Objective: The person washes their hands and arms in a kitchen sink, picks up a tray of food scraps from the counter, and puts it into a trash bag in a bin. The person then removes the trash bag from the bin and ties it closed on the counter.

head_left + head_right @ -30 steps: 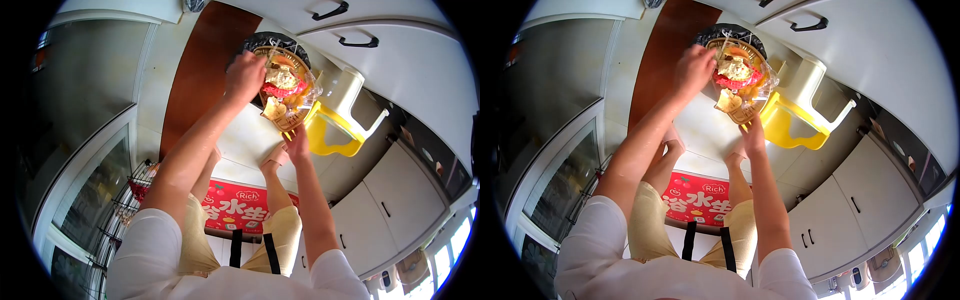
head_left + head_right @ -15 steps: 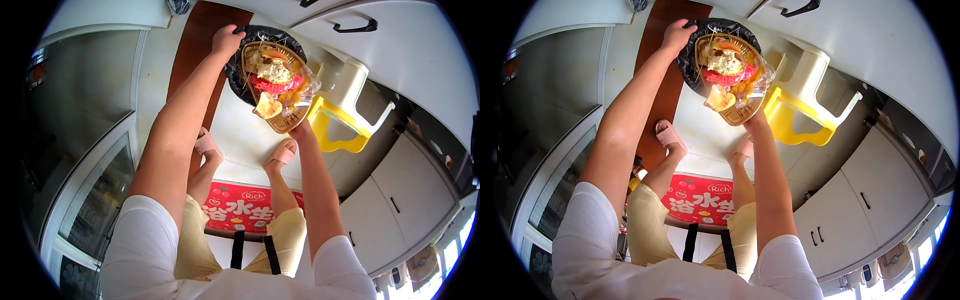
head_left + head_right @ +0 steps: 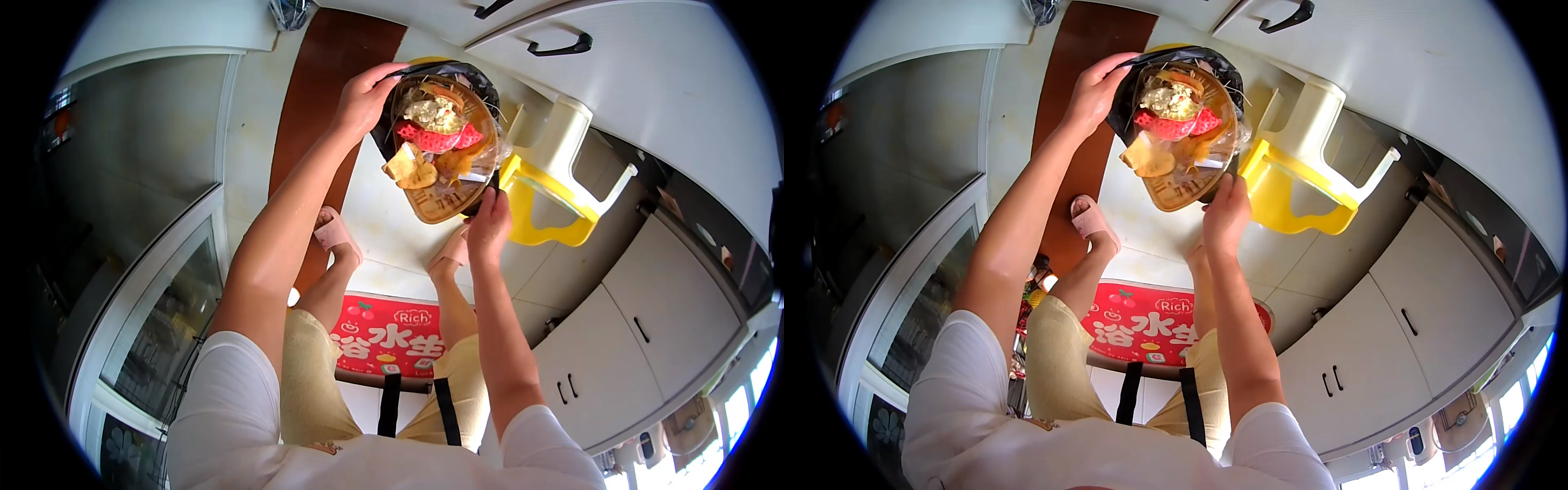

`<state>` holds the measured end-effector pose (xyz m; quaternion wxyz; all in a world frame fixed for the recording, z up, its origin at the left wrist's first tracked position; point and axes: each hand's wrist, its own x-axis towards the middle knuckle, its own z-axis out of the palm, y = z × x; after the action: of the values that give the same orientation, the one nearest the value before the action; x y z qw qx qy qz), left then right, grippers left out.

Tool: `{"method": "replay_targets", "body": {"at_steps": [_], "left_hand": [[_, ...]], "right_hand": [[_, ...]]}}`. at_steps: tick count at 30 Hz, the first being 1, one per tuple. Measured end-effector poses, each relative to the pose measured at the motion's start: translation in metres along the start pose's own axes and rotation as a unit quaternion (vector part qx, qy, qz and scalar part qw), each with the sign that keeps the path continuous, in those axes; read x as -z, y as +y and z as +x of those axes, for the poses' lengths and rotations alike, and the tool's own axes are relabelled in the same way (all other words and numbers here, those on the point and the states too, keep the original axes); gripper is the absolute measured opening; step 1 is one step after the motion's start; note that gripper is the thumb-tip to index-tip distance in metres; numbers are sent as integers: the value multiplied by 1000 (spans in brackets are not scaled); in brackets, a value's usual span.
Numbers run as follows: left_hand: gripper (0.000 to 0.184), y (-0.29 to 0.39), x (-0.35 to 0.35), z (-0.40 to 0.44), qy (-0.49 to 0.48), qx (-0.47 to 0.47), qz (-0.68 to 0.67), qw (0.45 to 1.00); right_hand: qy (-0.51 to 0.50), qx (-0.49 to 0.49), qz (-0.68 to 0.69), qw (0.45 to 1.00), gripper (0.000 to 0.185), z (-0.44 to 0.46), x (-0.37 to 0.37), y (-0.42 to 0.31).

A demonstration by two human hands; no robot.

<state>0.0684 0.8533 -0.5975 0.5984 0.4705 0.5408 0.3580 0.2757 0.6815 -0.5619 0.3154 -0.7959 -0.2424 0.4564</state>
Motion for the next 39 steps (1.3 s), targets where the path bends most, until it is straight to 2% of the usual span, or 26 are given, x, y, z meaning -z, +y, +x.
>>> {"method": "replay_targets", "body": {"at_steps": [3, 5, 7, 9, 11, 13, 14, 15, 16, 17, 19, 21, 23, 25, 26, 27, 29, 30, 31, 32, 35, 37, 39], "left_hand": [[22, 17, 10, -18, -2, -2, -69, 998], [18, 35, 11, -37, 12, 20, -40, 999], [17, 53, 15, -58, 5, 44, -13, 999], [15, 64, 16, -80, -18, 53, 72, 996], [14, 54, 14, -104, -62, -55, 108, 991], [14, 73, 17, -129, -75, 30, 125, 989], [13, 54, 22, -136, 4, 3, 52, 999], [12, 63, 24, -148, 119, 117, -119, 979], [12, 61, 18, -163, 139, 104, -63, 983], [12, 52, 12, -180, 159, 90, -6, 983], [11, 31, 17, -213, 17, 79, 172, 982], [11, 45, 24, -223, 205, 129, -27, 970], [11, 41, 32, -242, 227, 159, -32, 960], [11, 24, 26, -273, 116, 95, 134, 980], [10, 42, 17, -281, 84, 50, 149, 984], [10, 43, 17, -292, 61, 74, 139, 986], [11, 49, 19, -301, 134, 89, 75, 984], [14, 49, 25, -307, 151, 150, 34, 977], [14, 48, 26, -313, 168, 151, 28, 974], [13, 41, 26, -322, 162, 143, 47, 975], [12, 12, 15, -343, 148, 124, 121, 974], [11, -4, 3, -352, 125, 99, 156, 975], [9, -16, -4, -362, 103, 113, 176, 972]], "right_hand": [[52, 66, -63, 994, 25, -13, 17, -2], [78, 134, -156, 976, 22, -24, 29, -4], [83, 172, -174, 966, 14, -43, 39, -33], [79, 194, -197, 958, 11, -56, 52, -46], [58, 291, -216, 930, 9, -70, 58, -47], [-10, 248, -227, 942, 17, -78, 75, -49], [10, 195, -227, 954, 17, -75, 80, -53], [29, 141, -227, 963, 18, -76, 83, -58], [-4, 229, -225, 947, 18, -82, 81, -48], [-18, 249, -242, 938, 16, -94, 71, -51], [-57, 231, -292, 926, 15, -95, 77, -41], [-8, 179, -200, 963, 14, -92, 83, -50], [-41, 232, -280, 931, 13, -108, 82, -42], [-93, 219, -296, 925, 14, -125, 78, -35], [-90, 192, -282, 936, 15, -124, 88, -30], [-28, 226, -241, 944, 15, -118, 94, -21], [-21, 150, -244, 958, 16, -122, 106, -15], [-40, 160, -260, 951, 16, -128, 106, -2], [-60, 173, -276, 944, 16, -135, 102, 9], [-83, 139, -287, 944, 15, -148, 94, 2], [-129, 163, -342, 917, 14, -170, 91, 14], [-136, 142, -355, 914, 16, -170, 98, 39], [-140, 129, -364, 912, 17, -173, 102, 54]]}}
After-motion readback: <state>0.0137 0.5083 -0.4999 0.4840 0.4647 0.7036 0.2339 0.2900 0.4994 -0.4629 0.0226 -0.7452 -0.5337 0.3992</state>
